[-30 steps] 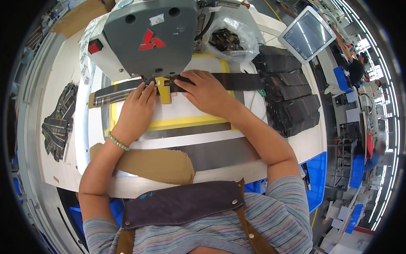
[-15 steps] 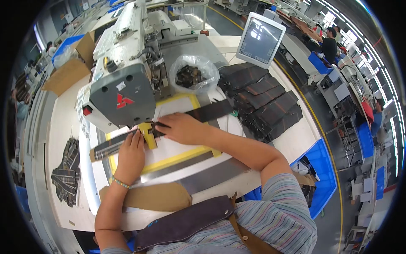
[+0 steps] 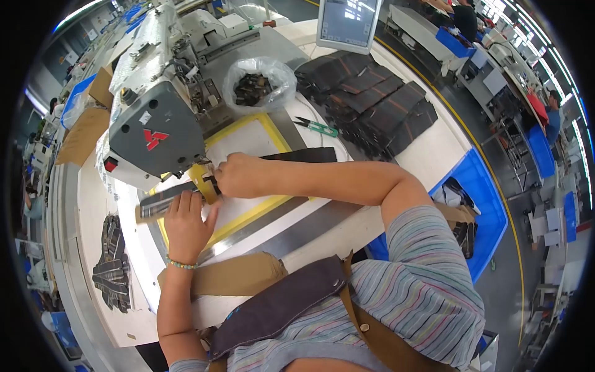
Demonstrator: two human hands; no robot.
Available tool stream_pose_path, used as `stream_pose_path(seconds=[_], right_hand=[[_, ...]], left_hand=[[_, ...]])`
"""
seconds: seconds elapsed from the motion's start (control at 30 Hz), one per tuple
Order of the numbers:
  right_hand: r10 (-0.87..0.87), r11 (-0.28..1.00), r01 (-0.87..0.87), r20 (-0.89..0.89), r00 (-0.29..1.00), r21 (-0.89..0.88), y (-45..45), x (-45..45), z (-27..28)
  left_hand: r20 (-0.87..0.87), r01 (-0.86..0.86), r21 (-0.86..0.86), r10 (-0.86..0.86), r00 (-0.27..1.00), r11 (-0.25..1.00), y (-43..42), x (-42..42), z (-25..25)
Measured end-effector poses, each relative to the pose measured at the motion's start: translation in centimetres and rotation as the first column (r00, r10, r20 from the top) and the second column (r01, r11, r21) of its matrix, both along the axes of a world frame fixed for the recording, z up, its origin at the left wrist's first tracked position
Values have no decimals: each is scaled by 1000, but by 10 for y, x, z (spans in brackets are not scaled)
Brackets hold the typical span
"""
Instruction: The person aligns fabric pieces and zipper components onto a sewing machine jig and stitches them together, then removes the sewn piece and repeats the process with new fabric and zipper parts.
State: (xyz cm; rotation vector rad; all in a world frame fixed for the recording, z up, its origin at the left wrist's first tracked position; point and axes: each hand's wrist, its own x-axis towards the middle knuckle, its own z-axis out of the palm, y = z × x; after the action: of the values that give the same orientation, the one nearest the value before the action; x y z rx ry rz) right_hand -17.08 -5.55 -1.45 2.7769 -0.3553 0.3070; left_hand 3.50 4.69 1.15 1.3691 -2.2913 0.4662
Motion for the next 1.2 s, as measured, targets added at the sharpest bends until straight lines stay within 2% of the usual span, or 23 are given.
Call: stream_pose_path(seconds=[0.03, 0.07, 0.17, 0.2, 0.23, 0.27, 0.3, 0.33, 0.4, 0.5, 0.53, 0.63, 0.67, 0.73, 0.77, 0.8, 0.83, 0.97, 1.0, 1.1, 1.13, 1.2], right_hand=[[5, 1000, -5, -32, 999, -10, 9, -3, 4], [101, 994, -103, 37, 994, 30, 22, -10, 9], [136, 975, -129, -25, 990, 180, 40, -30, 18], [79, 948, -36, -126, 989, 317, 37, -37, 35], [10, 901, 47, -130, 991, 431, 29, -47, 55], [-58, 834, 126, -141, 988, 537, 18, -59, 69], [-205, 880, 214, -68, 976, 425, 2, -75, 64], [-409, 866, 413, -77, 909, 282, -16, -94, 55], [-671, 679, 716, -261, 694, 162, -41, -122, 49], [-655, 747, 660, -78, 751, 81, -58, -143, 20], [-639, 753, 649, -110, 761, 114, -60, -145, 20], [-554, 786, 503, 48, 831, 359, -54, -125, 36], [-486, 717, 404, -9, 874, 569, -45, -114, 52], [-269, 644, 64, 148, 952, 762, -38, -95, 48], [-177, 582, -42, 176, 968, 812, -32, -82, 44], [-109, 515, -71, 148, 983, 854, -25, -67, 46], [28, 552, -250, 281, 959, 796, -25, -51, 24], [112, 309, -107, 76, 991, 945, -15, -24, 30], [97, 248, -12, -12, 995, 969, -22, -22, 27], [166, 390, -194, 138, 976, 900, -43, -38, 31], [124, 506, -128, 74, 989, 853, -39, -44, 40], [75, 673, -93, 57, 996, 734, -26, -43, 34]], left_hand=[[15, 73, 5, -73, 997, 997, 2, -5, 6], [29, 142, 8, -143, 989, 990, 4, -10, 12], [108, 286, 65, -292, 950, 956, 7, -15, 5], [148, 329, 62, -334, 931, 942, 7, -13, 0], [190, 371, 60, -375, 907, 927, 7, -13, -3], [156, 384, 48, -386, 909, 922, 7, -15, 1], [163, 372, 40, -373, 913, 927, 8, -14, 3], [170, 359, 32, -360, 918, 933, 9, -13, 4], [163, 348, 10, -345, 924, 937, 9, -13, 2], [141, 347, -19, -341, 929, 938, 8, -16, 0], [137, 335, 10, -333, 933, 942, 9, -17, 1], [218, 371, -11, -360, 907, 929, 9, -16, 7], [213, 391, -23, -377, 901, 920, 8, -17, 6], [209, 433, -47, -415, 885, 900, 6, -19, 4], [221, 443, -47, -423, 879, 895, 6, -18, 4], [232, 454, -48, -432, 871, 890, 7, -18, 5], [242, 466, -50, -442, 864, 883, 8, -18, 5], [245, 504, -209, -454, 856, 838, 12, -19, 7], [204, 478, -197, -441, 874, 856, 11, -17, 6], [167, 392, -234, -361, 918, 890, 9, -8, 0], [139, 386, -237, -362, 922, 891, 6, -8, 0], [143, 408, -212, -384, 912, 888, 6, -8, -2]])
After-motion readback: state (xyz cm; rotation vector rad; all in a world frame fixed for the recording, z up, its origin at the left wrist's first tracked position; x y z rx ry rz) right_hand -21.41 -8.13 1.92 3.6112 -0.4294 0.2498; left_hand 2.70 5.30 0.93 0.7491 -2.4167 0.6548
